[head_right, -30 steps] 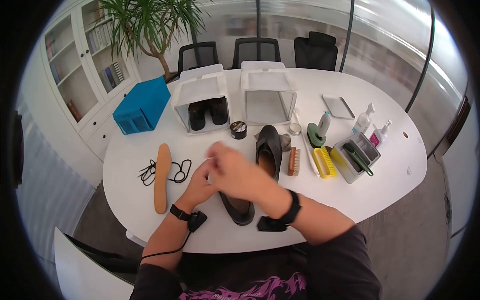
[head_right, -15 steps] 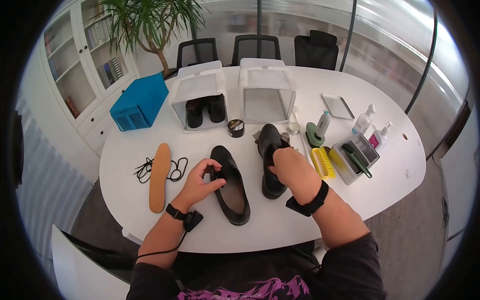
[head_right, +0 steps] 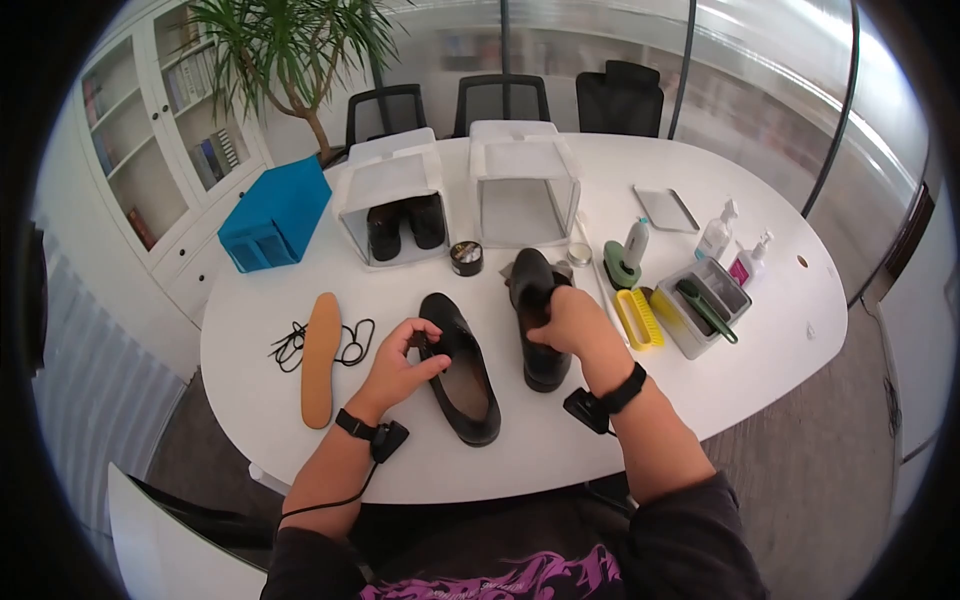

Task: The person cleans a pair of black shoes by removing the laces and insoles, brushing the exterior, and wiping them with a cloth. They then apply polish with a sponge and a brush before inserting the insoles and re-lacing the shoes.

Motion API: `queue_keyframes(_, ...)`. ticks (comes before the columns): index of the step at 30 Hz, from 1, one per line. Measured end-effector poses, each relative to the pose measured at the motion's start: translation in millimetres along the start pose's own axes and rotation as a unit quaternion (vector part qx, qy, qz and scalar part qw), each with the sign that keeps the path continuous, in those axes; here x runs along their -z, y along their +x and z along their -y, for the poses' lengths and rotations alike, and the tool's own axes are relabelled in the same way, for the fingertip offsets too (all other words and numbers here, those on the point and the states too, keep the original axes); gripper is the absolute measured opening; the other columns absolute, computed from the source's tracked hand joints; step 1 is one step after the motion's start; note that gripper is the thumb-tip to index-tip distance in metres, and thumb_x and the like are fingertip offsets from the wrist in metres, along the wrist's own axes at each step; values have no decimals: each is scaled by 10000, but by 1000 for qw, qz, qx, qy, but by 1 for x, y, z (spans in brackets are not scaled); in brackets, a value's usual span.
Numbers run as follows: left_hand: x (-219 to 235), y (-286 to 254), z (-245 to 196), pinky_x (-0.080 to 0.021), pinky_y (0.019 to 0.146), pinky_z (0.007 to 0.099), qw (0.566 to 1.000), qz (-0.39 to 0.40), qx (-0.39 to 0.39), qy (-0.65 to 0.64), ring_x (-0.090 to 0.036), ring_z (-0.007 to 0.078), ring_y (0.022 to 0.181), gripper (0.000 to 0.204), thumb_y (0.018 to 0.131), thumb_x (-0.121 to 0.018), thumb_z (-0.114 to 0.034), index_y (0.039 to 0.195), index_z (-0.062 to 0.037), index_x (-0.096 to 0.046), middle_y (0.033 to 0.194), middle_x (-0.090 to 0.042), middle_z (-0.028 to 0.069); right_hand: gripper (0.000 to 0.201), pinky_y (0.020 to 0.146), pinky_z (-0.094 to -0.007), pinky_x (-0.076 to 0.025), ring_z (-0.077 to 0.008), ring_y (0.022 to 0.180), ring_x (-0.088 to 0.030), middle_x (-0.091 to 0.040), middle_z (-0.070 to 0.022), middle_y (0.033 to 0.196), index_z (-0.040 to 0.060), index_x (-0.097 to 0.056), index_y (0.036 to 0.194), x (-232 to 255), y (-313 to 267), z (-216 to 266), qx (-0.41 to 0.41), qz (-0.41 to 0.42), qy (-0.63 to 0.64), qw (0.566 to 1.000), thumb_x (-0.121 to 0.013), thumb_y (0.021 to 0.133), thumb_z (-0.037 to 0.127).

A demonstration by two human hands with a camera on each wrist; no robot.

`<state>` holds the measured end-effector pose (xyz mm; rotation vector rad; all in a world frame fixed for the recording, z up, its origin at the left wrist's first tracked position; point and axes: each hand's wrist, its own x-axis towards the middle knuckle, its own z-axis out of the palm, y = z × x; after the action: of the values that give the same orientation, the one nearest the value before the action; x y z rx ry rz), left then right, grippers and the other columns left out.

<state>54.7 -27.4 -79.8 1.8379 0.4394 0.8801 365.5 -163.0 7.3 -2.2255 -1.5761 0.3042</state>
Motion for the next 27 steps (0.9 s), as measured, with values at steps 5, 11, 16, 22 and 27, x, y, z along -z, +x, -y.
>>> queue_keyframes(5,-1,0,-4,-542,1047,348,1000,-3,6,-3,-690,161,1148,502,918,-998,-196,1292,-74,-687,1213,-731,29,487,906,-510,-661,-495,993,-797,-805,-325,1042,-72,-830,1006,-5,-5,14,-14,-27,-43,999,-1005,763,312)
queue_keyframes(11,-2,0,-5,-537,1035,339,1000,-6,-7,7,-684,159,1137,502,918,-998,-210,1291,-71,-691,1203,-734,29,431,912,-504,-652,-471,1020,-804,-821,-275,1029,-22,-847,1031,2,1,15,34,63,-133,989,-1017,800,300)
queue_keyframes(16,0,-1,-7,-532,1024,333,1000,-5,-6,15,-678,155,1137,521,907,-1004,-226,1296,-69,-695,1180,-737,24,445,907,-443,-660,-378,999,-840,-858,-202,1032,-15,-852,1134,9,-23,32,112,126,-76,983,-995,800,243)
queue_keyframes(22,0,-1,-25,-523,1076,346,998,4,-15,66,-666,192,1222,552,905,-985,-214,1348,-61,-693,1266,-716,64,445,852,-472,-660,-386,914,-824,-828,-187,933,6,-843,1013,16,-55,49,122,1,-104,987,-1025,776,335)
queue_keyframes(27,-24,24,-80,-482,1248,451,968,29,-171,180,-616,348,1458,685,902,-953,-196,1507,-57,-662,1546,-645,152,549,850,-516,-653,-428,861,-807,-809,-199,875,17,-842,936,35,-65,71,74,55,-165,982,-912,889,560)
